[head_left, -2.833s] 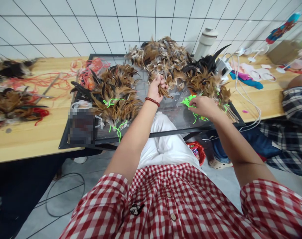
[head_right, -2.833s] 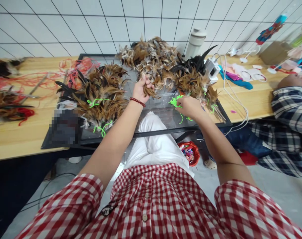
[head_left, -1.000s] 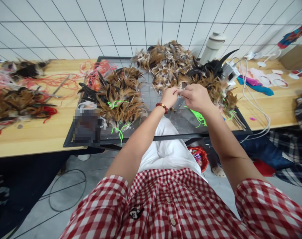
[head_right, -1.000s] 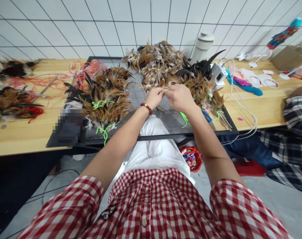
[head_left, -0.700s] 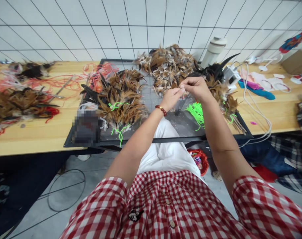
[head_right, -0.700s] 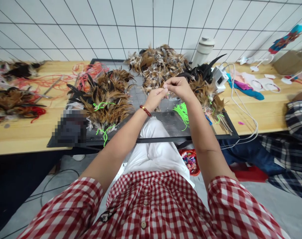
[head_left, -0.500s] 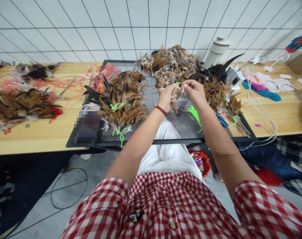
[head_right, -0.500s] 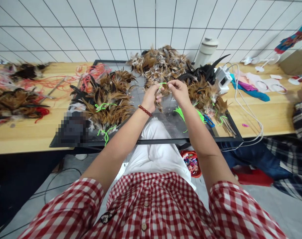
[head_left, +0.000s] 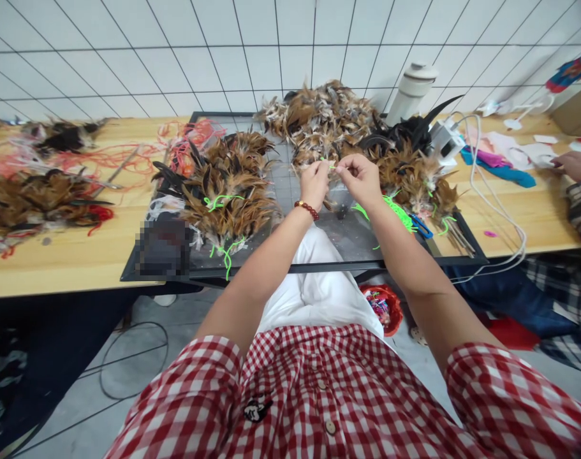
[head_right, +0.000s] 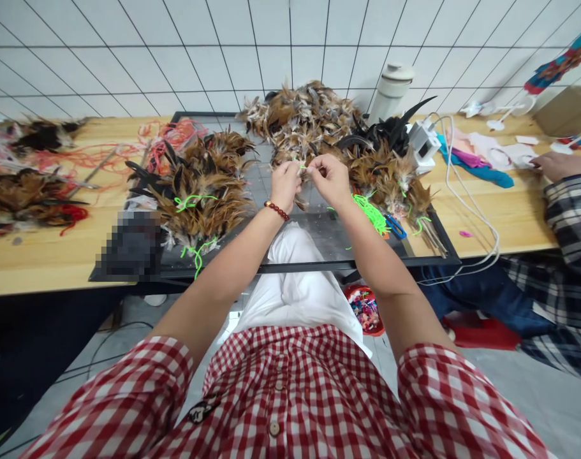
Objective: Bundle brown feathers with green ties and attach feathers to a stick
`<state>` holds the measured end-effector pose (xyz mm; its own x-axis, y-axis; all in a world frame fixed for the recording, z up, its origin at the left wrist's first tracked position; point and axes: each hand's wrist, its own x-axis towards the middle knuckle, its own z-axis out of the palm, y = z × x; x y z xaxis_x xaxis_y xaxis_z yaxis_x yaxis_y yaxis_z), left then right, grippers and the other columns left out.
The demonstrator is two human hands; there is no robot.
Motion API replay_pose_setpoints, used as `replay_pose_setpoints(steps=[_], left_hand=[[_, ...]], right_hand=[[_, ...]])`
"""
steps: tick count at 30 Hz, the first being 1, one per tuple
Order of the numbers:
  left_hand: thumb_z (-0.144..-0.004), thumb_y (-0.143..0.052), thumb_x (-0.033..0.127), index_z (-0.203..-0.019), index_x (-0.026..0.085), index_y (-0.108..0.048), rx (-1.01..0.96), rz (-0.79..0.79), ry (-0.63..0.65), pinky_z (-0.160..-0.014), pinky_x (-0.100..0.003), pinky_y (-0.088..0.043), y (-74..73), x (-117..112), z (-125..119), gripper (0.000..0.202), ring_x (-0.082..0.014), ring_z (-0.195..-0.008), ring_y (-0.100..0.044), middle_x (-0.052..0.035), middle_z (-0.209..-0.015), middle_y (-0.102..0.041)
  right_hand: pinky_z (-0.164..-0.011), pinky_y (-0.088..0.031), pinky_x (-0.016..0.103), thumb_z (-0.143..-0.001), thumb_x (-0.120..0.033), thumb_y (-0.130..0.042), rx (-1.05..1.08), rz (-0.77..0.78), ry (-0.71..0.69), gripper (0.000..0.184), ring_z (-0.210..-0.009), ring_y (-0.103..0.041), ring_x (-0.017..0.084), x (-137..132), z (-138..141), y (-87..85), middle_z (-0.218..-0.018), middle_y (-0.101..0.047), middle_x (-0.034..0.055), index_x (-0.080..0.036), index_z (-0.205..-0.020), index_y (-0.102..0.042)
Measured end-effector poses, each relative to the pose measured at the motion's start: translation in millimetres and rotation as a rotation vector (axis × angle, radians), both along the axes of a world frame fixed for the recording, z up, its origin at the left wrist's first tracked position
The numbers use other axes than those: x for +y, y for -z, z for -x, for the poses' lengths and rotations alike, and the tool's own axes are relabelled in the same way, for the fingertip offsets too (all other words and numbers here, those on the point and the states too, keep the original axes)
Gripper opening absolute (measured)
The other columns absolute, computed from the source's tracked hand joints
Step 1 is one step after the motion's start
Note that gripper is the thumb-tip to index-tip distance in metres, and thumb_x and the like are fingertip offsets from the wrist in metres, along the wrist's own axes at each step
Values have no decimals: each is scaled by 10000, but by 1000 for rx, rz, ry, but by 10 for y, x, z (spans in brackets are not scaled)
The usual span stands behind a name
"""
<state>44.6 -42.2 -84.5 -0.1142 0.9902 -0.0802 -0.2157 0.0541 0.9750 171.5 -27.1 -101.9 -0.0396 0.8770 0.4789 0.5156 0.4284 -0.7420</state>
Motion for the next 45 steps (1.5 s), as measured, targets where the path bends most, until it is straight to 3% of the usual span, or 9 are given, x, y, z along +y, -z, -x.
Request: replay_pose_setpoints(steps=[6,12,19,25,29,32,36,41,45], left_hand=[[-990,-634,414,-842,199,-612,-114,3,93,-490,-184,-305,-52,-5,86,262,-40,-506,-400,60,-625,-477],[-984,-534,243,-687,183,-559,-202,58,293,-569,-197,-443,-44,5,159,303,-72,-589,-495,7,-677,-560],[-868,-466,53,-529,191,-447,193,-182,421,-773,-257,-461,51,8,97,366,-125,-723,-513,-2,-657,-515],[-945,-518,134,-560,204,-474,480,-342,372,-938,-299,-463,67,37,94,394,-181,-917,-555,-34,-761,-551],[-987,-455,139,-576,211,-450,451,-344,305,-938,-303,-464,100,45,90,417,-174,-869,-553,-35,-776,-540],[-1001,-436,158,-595,214,-483,440,-364,253,-964,-295,-463,119,55,104,413,-177,-908,-573,-37,-803,-579],[-1010,-472,205,-614,210,-549,453,-372,227,-983,-272,-460,121,65,126,404,-174,-974,-595,-41,-832,-622],[-946,-628,232,-682,189,-654,238,-325,172,-957,-261,-468,169,89,94,269,-144,-941,-624,-23,-871,-683],[-870,-733,260,-749,180,-727,-49,-209,143,-954,-269,-491,215,127,48,145,-142,-915,-670,-15,-857,-735]], right_hand=[[-651,-477,317,-909,-693,-566,4,198,-214,448,-640,-552,165,-12,-18,2,-747,-622,16,-246,-880,-553],[-845,-506,379,-975,-570,-519,-147,-67,-31,365,-861,-604,222,39,-206,-82,-893,-661,76,-224,-901,-612],[-1032,-496,506,-1027,-470,-483,-336,-179,-62,302,-1129,-605,303,-113,-196,-262,-1119,-656,127,-271,-1069,-708],[-1033,-510,489,-1033,-575,-465,-332,-154,-113,402,-1155,-615,299,-126,-158,-255,-1175,-658,134,-270,-1068,-726],[-925,-545,420,-1004,-722,-422,-140,-70,-85,557,-1057,-649,261,-66,-196,-224,-1146,-685,119,-254,-1105,-705],[-830,-557,380,-925,-841,-443,-39,67,-179,668,-919,-664,227,-66,-194,-230,-1074,-707,96,-252,-1118,-691],[-792,-545,363,-840,-899,-520,-28,144,-231,671,-854,-649,221,-111,-150,-263,-904,-702,76,-251,-936,-666],[-724,-519,333,-839,-877,-562,-6,93,-122,648,-825,-630,207,-66,-170,-209,-849,-679,67,-234,-858,-637],[-666,-512,299,-755,-850,-708,148,36,-191,634,-763,-621,169,26,-200,-92,-823,-653,22,-241,-925,-665]])
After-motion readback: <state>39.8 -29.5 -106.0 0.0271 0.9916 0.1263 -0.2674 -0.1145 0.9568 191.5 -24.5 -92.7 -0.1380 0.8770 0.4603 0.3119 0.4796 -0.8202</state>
